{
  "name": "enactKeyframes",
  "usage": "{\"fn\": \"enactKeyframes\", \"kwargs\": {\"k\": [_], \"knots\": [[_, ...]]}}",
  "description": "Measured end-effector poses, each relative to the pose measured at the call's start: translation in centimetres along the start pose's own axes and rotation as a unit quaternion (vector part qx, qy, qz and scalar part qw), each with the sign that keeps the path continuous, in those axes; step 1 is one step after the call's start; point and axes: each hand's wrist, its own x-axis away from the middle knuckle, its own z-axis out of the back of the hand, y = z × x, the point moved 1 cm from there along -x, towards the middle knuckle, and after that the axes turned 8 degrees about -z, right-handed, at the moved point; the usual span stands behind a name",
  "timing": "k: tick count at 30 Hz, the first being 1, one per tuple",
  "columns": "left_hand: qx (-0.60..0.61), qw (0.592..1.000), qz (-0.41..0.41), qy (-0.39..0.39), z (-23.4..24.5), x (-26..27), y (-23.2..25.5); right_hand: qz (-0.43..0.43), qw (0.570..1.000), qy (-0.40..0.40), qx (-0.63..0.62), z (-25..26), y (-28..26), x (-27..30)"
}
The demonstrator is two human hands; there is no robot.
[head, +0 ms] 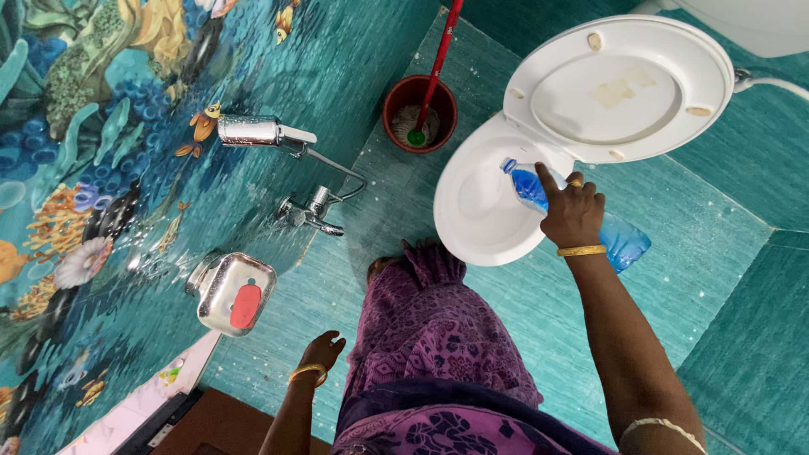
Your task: The person cleans the interior of a toilet bowl by pouring a liquid from a blue bottle and scrubbing with a brush.
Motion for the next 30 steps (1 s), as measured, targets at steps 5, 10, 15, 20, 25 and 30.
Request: {"fn": "enactKeyframes", "kwargs": {"k": [5, 10, 15, 20, 25, 30], "knots": [[-0.016, 0.999, 0.038, -0.022, 0.3, 0.0, -0.1, -0.047, 0.998, -0.029, -0.016, -0.7, 1.8, -0.6], [-0.027, 0.998, 0.052, -0.031, 0.8, -0.1, 0.0, -0.126, 0.986, -0.106, -0.002, -0.7, 4.2, -1.0], [-0.031, 0.998, 0.042, -0.029, 1.1, -0.5, 0.4, -0.186, 0.973, -0.140, -0.005, -1.3, 7.6, 0.5], [-0.071, 0.997, 0.019, -0.036, 1.5, -1.2, 0.9, -0.211, 0.967, -0.142, 0.008, -3.0, 10.6, 3.8], [-0.092, 0.993, 0.038, -0.058, 2.2, -2.1, 1.3, -0.234, 0.957, -0.174, 0.008, -4.4, 11.5, 8.2], [-0.105, 0.992, 0.018, -0.064, 3.0, -2.9, 1.4, -0.227, 0.955, -0.189, 0.006, -4.6, 10.4, 12.7]]}}
